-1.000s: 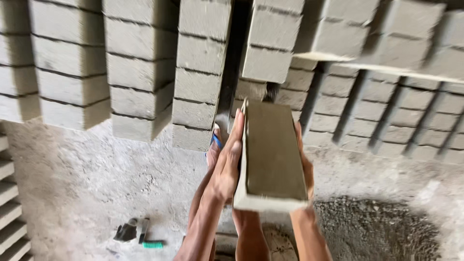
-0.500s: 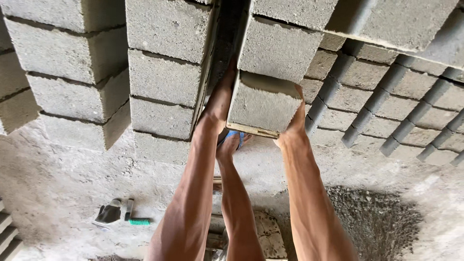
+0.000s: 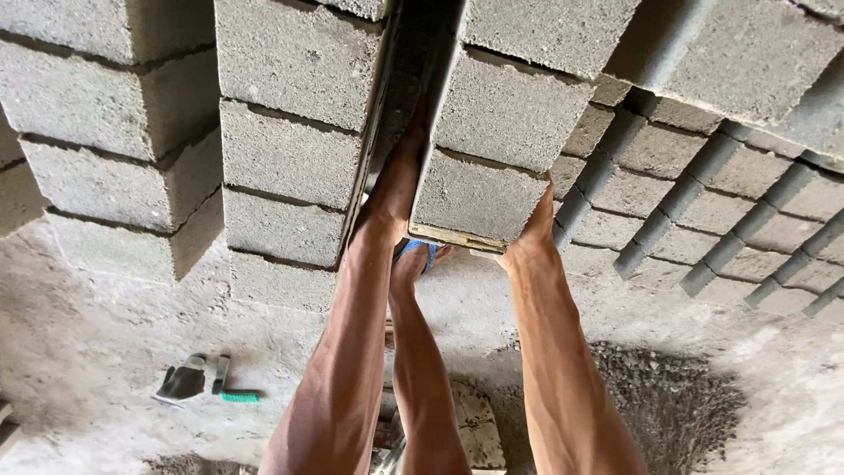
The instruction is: The person scoops wet concrete into a rectangular mold, levels the surface with a trowel, and compacts the mixture. They then flip the mold to release the formed brick onto a drying area and repeat the process.
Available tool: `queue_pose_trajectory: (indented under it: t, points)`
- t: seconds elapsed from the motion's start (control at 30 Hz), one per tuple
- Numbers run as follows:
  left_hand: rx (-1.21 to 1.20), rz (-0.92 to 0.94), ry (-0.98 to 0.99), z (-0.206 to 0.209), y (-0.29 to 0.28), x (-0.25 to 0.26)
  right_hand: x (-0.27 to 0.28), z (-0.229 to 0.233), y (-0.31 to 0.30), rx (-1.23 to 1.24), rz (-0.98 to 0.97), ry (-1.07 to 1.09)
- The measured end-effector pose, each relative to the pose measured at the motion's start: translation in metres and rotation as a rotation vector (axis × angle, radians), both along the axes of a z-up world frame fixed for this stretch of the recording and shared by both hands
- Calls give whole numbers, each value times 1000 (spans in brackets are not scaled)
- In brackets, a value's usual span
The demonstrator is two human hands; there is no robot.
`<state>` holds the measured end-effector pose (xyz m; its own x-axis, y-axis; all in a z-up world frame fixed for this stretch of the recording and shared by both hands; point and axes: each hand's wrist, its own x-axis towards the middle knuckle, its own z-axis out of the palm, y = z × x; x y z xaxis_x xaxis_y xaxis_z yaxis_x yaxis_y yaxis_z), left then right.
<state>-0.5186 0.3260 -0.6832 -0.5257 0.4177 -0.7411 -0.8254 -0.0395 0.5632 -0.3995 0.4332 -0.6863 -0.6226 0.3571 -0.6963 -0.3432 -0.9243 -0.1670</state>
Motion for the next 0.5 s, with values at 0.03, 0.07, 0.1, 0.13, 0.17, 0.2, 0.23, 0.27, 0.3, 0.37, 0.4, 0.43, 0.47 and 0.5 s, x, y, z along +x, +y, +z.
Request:
queue_pose_trajectory:
  t: [0.03,0.07,0.1,0.13,0.17,0.2,0.23,0.27,0.3,0.37,0.4,0.43,0.47,0.5]
  points:
    - [8,-48,2,-2,0,-1,2,-2,-1,-1,-4,-7]
    - [17,-95,5,-3,0,-1,3,-4,-2,-1,-8,-14]
    - [16,-88,4,1,1,-3,4,-6,-2,-2,-1,-14]
    - [-15,-106,-1,6,2,-5,5,-8,-3,-2,-3,-18]
    - [-47,-126,-7,11,3,-7,6,-10,-4,-3,-7,-23]
    - [-48,-120,-9,10,5,-8,9,-12,-3,-5,-1,-24]
    - [-71,-113,-58,10,6,-10,11,-14,-2,-9,-3,-26]
    - [-94,-106,-107,9,7,-11,12,-16,-2,-14,-4,-27]
    - [-97,-98,-106,15,7,-13,13,-18,-2,-17,4,-26]
    - [-132,-65,-76,29,7,-16,17,-22,-2,-26,5,-32]
    - [-139,-52,-77,33,11,-14,18,-24,-2,-33,18,-32]
    - [-233,73,-140,38,15,-12,20,-26,-3,-39,19,-37]
    - [-326,200,-203,43,20,-10,22,-28,-4,-45,19,-41]
    - [-327,204,-201,45,15,-1,23,-28,-13,-47,23,-39]
